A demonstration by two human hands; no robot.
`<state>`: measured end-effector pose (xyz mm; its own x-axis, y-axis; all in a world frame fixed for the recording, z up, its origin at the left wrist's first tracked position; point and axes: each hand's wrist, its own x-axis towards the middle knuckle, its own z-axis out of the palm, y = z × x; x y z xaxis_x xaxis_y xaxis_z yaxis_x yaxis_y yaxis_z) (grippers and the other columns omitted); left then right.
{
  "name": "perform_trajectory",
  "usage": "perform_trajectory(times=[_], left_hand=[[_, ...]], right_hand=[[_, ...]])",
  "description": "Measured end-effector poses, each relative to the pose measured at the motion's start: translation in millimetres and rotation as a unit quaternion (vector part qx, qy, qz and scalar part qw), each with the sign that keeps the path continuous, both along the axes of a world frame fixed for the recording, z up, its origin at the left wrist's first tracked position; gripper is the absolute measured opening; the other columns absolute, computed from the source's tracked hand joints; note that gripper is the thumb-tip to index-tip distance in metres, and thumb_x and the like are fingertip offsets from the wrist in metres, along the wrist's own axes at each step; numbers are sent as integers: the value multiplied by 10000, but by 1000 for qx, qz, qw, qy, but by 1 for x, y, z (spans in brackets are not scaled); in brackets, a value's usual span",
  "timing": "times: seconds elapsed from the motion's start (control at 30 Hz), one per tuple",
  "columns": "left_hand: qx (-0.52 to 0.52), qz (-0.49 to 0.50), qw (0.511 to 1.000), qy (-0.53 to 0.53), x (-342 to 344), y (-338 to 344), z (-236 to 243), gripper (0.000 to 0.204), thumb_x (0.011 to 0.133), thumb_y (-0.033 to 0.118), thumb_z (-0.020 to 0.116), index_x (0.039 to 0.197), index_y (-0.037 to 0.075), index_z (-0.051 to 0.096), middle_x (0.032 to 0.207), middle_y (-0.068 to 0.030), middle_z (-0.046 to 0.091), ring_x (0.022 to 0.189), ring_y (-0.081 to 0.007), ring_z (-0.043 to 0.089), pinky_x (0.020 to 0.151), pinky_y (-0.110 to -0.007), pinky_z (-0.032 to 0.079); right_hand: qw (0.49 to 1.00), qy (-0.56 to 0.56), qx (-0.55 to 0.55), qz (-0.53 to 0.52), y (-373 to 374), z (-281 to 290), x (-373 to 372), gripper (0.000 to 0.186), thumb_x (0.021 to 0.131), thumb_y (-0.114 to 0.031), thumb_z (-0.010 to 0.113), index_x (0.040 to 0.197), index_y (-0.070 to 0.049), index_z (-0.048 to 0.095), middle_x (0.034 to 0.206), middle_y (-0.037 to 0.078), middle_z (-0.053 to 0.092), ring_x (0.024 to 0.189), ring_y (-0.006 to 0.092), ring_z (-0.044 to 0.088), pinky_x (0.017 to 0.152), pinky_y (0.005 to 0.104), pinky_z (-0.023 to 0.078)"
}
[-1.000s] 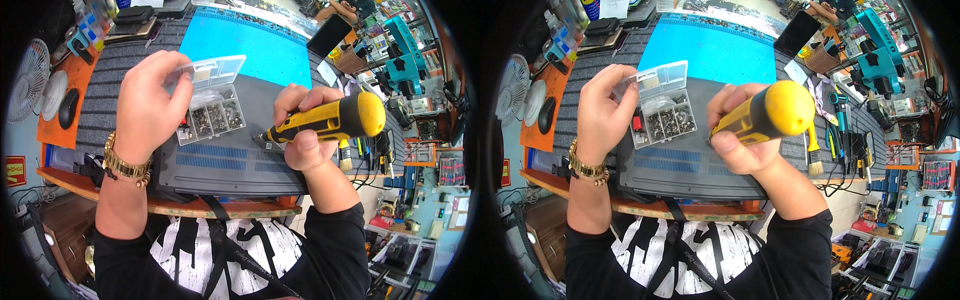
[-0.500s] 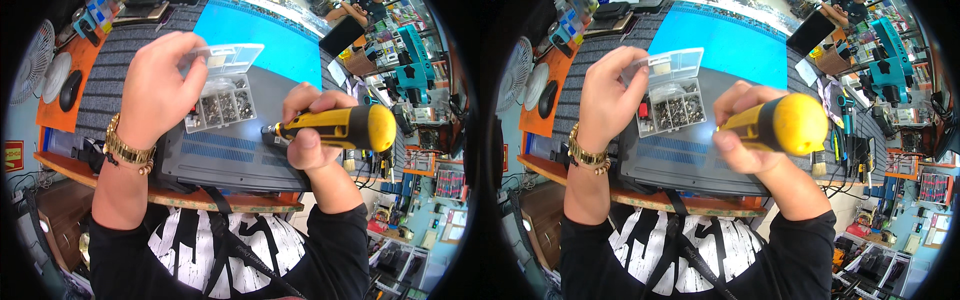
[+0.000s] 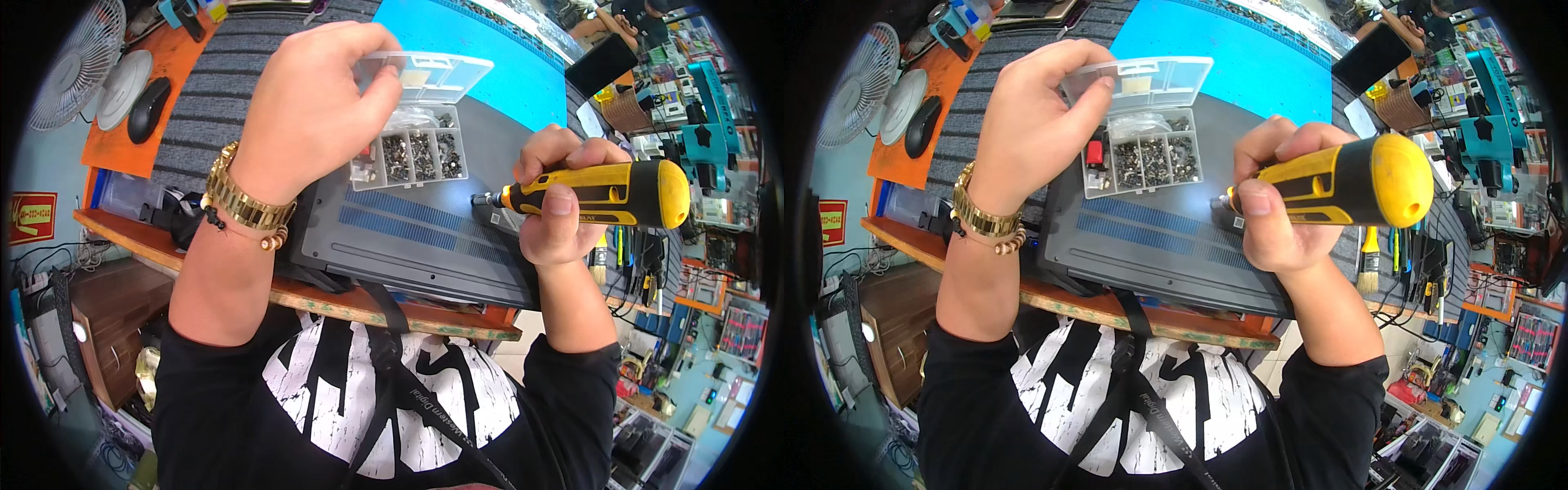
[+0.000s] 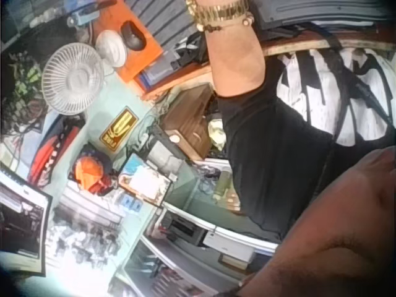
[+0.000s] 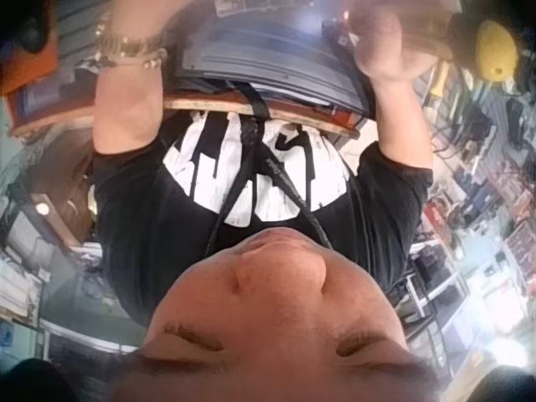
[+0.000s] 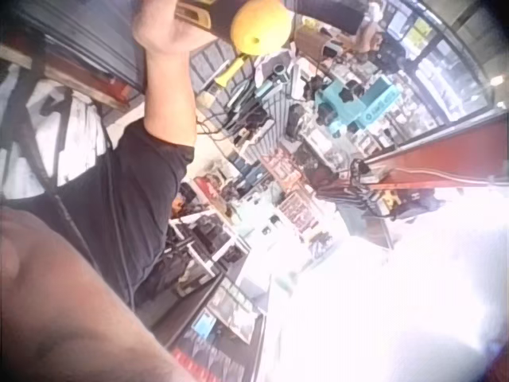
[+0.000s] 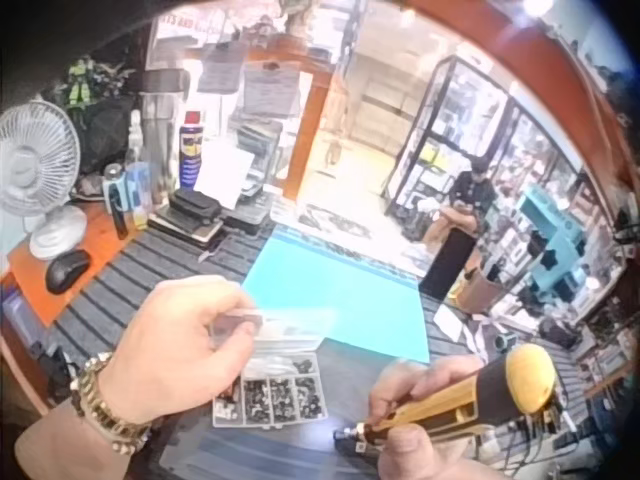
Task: The person takes screws from a small container, uses a manual screwdriver to secure the bottom cover of a laptop, then closes the casing, flips the device over, opens the display, and presses the power button.
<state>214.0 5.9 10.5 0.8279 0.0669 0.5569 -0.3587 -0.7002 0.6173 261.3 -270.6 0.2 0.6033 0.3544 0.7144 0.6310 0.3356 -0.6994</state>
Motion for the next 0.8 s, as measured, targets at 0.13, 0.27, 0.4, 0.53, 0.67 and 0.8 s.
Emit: perform_trajectory(times=[0.13,0.27,0.4,0.53,0.67,0.8], left_hand=[[-12,-7,1000,14,-1,1,4,178,996,89,750,1122,-29,794,980,-130,797,869,-214,754,784,-365,588],[0,-3,1000,6,-1,2,5,193,992,104,750,1124,-29,797,989,-154,801,880,-238,770,788,-372,594],[5,-7,1000,11,-1,2,5,212,986,123,756,1126,-30,800,993,-168,803,880,-264,773,787,-375,594],[17,-15,1000,9,-3,2,7,214,981,127,764,1126,-25,803,995,-167,797,878,-283,768,782,-387,590],[33,-32,999,-25,-5,-1,11,219,977,152,803,1126,-9,812,1003,-156,779,882,-293,752,792,-399,583],[17,-106,994,0,-9,1,18,234,976,223,839,1069,10,814,970,-145,761,850,-323,727,783,-416,577]], right_hand=[[1000,-18,-6,7,0,0,0,487,1003,-149,828,1284,-50,444,829,113,555,658,207,579,562,313,446],[1000,-3,-28,-10,-2,2,-2,463,1022,-205,796,1284,-73,437,855,127,575,704,216,577,612,333,469],[999,3,-30,-8,-2,3,-4,463,1017,-202,801,1280,-75,442,885,114,564,722,219,580,618,340,472],[1000,9,5,1,-1,-1,-2,470,1007,-162,825,1287,-63,460,911,112,588,709,210,592,597,332,466],[999,39,-17,-10,-10,3,1,433,1047,-248,798,1304,-78,493,952,148,664,759,213,615,668,345,501],[995,76,28,-55,-37,29,15,401,1163,-455,653,1315,-102,539,939,153,674,819,227,637,725,367,531]])
